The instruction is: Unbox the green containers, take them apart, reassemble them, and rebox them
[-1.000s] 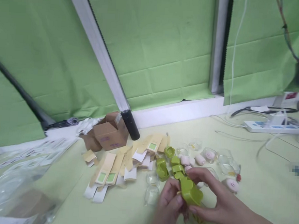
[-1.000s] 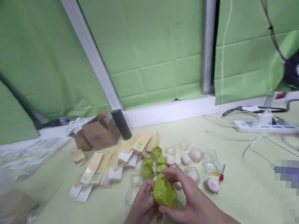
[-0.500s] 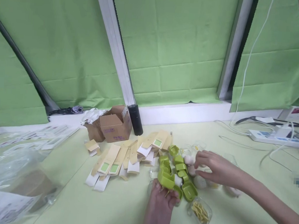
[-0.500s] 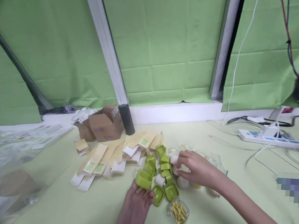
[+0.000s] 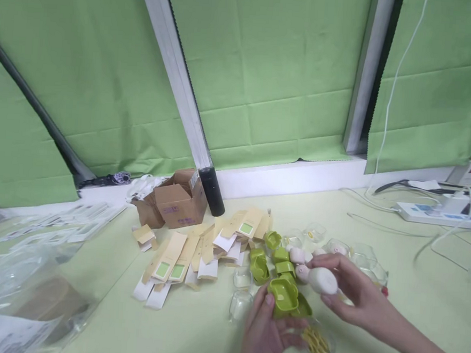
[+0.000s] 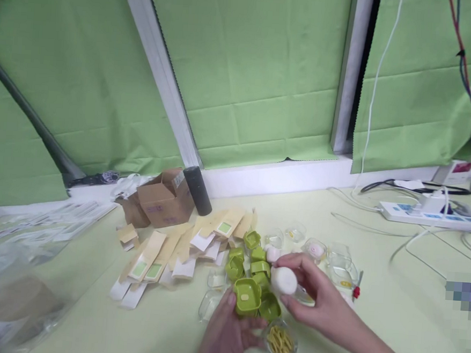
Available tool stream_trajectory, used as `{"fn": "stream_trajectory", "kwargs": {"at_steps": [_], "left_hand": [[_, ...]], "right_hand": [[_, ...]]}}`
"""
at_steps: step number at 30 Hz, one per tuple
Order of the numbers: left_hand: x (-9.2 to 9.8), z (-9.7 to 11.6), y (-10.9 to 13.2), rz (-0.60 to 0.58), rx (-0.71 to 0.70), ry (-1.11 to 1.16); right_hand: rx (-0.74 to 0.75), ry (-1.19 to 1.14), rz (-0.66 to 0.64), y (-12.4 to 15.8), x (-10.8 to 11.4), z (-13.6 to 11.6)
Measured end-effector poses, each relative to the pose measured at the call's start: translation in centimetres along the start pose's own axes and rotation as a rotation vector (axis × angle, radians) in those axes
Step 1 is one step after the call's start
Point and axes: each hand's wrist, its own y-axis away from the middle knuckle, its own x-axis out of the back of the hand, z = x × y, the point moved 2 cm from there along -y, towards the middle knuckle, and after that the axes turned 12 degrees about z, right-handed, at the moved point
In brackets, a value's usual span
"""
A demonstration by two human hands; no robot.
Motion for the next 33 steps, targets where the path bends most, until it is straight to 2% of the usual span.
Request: {"fn": "stream_trajectory", "kwargs": {"at_steps": [3,6,9,13,17,19,24,29,33], "left_hand": [[0.5,-0.5,-0.1,-0.031,0.063,-0.056],[1.0,-0.7,0.0,-0.016,0.058,-0.024],[1.4,-0.9,0.1,-0.042,0.134,-0.06],[1.4,-1.1,0.3,-0.073,0.147,-0.073],[0.8,-1.5,0.3,-0.077,0.115,0.016],[0.6,-1.7,0.2,-0.071,0.151,0.032],[0.8,-2.1,0.4,-0.078,0.308,0.022],[1.0,-2.5,0.4,-0.186,0.304,0.083],[1.0,-2.4,0.6,-0.166,0.248,0.038]], "right_hand": [[0.063,0.094,-0.012,1.1,-1.6,-1.1],[0.274,0.219,-0.024,1.8,-3.0,-1.8],[0.419,0.32,0.026,2.1,-3.3,-2.0],[0.466,0.402,0.061,2.6,-3.3,-1.9],[0.524,0.451,-0.046,2.8,-4.0,-2.3],[0.551,0.464,-0.074,2.8,-4.5,-2.7],[0.556,0.413,0.014,2.9,-5.2,-3.1],[0.571,0.403,0.072,3.3,-5.3,-2.6],[0.578,0.429,0.092,3.3,-5.1,-2.6]]}}
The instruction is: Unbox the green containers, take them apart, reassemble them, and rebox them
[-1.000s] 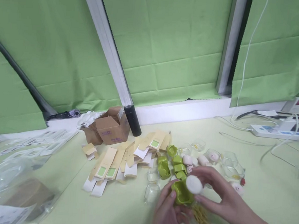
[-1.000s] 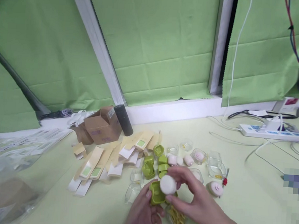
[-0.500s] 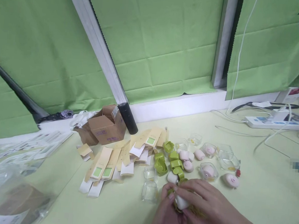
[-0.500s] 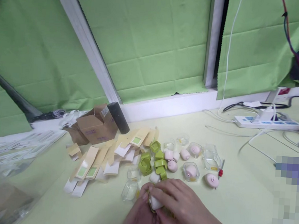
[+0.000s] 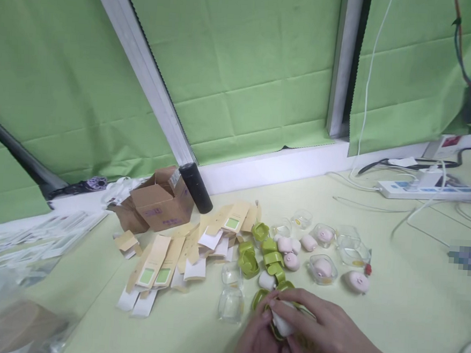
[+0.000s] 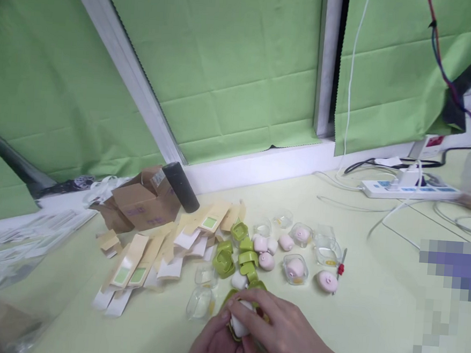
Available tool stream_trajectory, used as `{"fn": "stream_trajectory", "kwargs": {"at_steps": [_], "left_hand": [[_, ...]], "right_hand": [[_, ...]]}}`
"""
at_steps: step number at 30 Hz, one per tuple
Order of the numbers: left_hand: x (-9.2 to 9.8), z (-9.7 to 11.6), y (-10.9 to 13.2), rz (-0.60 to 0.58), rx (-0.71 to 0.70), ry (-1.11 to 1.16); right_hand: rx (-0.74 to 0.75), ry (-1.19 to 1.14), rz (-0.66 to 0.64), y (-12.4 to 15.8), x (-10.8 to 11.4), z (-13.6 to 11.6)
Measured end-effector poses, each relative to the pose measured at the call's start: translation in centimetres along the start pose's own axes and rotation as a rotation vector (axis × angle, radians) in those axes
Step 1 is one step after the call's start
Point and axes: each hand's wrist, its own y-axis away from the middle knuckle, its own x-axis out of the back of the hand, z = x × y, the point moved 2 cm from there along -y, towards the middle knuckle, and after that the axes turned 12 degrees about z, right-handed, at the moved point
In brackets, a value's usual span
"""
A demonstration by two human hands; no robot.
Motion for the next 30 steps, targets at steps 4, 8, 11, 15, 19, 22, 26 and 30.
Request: {"fn": "stream_trajectory", "kwargs": {"at_steps": [4,8,11,15,19,22,26,30], "left_hand": [[0.6,-0.2,-0.2,0.027,-0.002,-0.014],[0.9,-0.5,-0.2,0.058,0.074,-0.039],[0.2,-0.3,0.3,0.065,0.078,-0.024],[-0.9,-0.1,0.8,0.016,0.094,0.024],[-1.1,-0.1,1.0,-0.002,0.133,0.033],[-0.9,-0.2,1.1,-0.009,0.162,0.062],[-0.6,-0.4,1.0,-0.054,0.157,0.049],[-0.9,-0.5,0.9,-0.067,0.099,0.023]], "right_hand": [[0.016,-0.026,-0.021,-0.8,0.4,-0.3],[0.047,-0.069,-0.088,-1.2,1.2,-0.1],[0.069,-0.11,-0.18,-1.1,1.7,0.4],[0.094,-0.14,-0.157,-1.2,2.2,0.5],[0.122,-0.139,-0.148,-1.2,1.9,0.1],[0.103,-0.166,-0.108,-0.9,1.8,0.0],[0.022,-0.201,-0.082,-0.6,1.8,0.1],[0.004,-0.202,-0.111,-0.7,1.2,-0.4]]}}
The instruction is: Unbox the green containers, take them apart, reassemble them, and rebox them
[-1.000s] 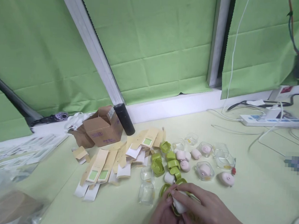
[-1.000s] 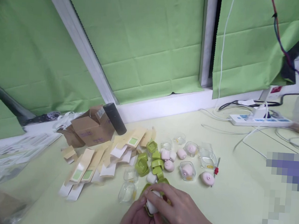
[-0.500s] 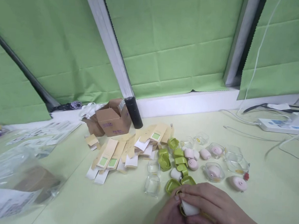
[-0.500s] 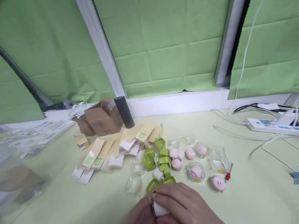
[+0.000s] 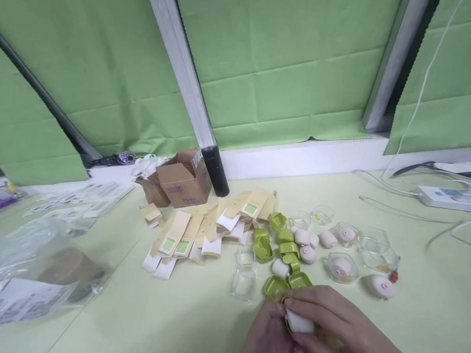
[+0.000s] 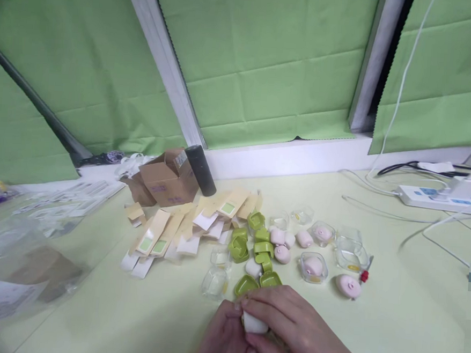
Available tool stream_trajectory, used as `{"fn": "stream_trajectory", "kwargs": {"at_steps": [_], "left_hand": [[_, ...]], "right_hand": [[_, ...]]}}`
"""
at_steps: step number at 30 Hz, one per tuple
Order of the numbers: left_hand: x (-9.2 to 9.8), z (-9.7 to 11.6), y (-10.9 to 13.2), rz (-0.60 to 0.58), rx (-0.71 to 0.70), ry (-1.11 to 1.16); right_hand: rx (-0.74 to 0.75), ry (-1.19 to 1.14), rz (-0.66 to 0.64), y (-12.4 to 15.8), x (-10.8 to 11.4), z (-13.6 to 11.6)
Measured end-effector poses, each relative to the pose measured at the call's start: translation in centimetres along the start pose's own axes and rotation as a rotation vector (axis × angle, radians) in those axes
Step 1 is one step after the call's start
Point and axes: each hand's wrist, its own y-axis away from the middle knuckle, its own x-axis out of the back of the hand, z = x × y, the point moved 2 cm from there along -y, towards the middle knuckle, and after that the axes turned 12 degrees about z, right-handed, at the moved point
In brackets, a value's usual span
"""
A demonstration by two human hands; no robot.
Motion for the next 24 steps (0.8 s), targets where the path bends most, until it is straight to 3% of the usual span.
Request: {"fn": "stream_trajectory", "kwargs": {"at_steps": [7,10,14,16,21,24], "left_hand": [[-1.5,0.5,0.5,0.135,-0.076,-0.1],[-1.3,0.3,0.4,0.172,-0.054,-0.127],[-0.5,0.0,0.1,0.187,-0.135,-0.124],[-0.3,0.0,0.2,0.163,-0.138,-0.125],[-0.6,0.5,0.9,0.005,0.011,-0.121],[-0.6,0.7,1.1,0.118,-0.029,-0.19]], "right_hand": [[-0.026,-0.082,0.093,0.1,-1.3,-0.9],[-0.02,-0.086,0.116,0.1,-1.4,-1.0],[-0.038,-0.035,0.145,0.2,-1.5,-1.0],[-0.025,-0.052,0.111,0.2,-1.3,-0.7],[0.013,-0.191,-0.102,0.1,-0.3,0.4],[-0.05,-0.248,-0.158,0.2,0.2,0.7]]}}
